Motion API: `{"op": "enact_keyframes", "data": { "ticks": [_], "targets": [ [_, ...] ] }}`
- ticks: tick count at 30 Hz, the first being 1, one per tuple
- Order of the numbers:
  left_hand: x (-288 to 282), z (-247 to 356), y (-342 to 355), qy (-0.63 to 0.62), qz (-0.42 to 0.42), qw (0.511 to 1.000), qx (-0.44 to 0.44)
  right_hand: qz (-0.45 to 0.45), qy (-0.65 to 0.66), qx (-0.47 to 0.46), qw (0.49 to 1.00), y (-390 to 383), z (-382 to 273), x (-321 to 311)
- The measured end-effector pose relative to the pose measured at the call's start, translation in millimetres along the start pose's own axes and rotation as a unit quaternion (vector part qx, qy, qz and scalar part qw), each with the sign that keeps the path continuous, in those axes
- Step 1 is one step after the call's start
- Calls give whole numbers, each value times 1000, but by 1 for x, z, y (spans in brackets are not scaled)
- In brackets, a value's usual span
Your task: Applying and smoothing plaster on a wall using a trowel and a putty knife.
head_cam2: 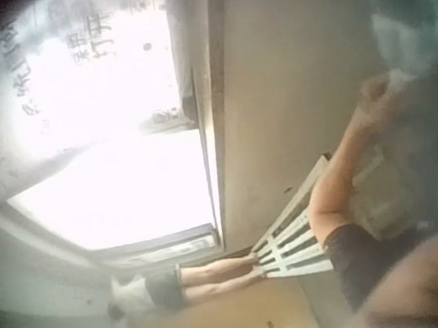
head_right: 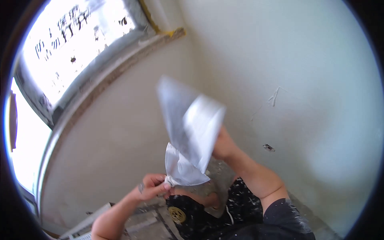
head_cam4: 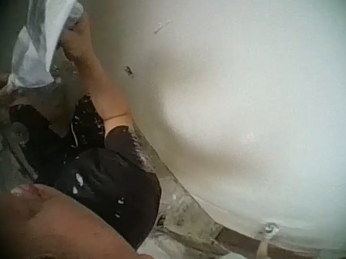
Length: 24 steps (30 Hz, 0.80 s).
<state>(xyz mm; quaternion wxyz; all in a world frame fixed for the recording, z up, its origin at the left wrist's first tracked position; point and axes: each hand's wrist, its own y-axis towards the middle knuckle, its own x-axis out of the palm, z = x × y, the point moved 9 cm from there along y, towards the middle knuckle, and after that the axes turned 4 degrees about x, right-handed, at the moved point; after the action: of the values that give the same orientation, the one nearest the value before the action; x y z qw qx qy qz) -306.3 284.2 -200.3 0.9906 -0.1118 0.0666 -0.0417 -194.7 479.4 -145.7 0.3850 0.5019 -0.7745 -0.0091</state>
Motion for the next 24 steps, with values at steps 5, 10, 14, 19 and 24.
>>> {"op": "enact_keyframes", "data": {
  "ticks": [5, 10, 14, 19, 24],
  "targets": [
    [-5, 22, -15, -42, -5, 995, 89, -54, -416, 36, 907, -8, 33, -17],
    [-35, 27, -7, -86, 83, 985, 120, 113, -452, 106, 879, -51, 55, -112],
    [-57, 14, -9, -105, 196, 971, 82, 156, -54, 282, 945, -100, 105, -137],
    [-62, 14, -10, -18, 268, 962, 44, 102, 46, 299, 948, -120, 122, -146],
    [-68, 16, -17, 103, 309, 945, 12, 49, -479, 110, 869, -101, 13, -88]
  ]
}}
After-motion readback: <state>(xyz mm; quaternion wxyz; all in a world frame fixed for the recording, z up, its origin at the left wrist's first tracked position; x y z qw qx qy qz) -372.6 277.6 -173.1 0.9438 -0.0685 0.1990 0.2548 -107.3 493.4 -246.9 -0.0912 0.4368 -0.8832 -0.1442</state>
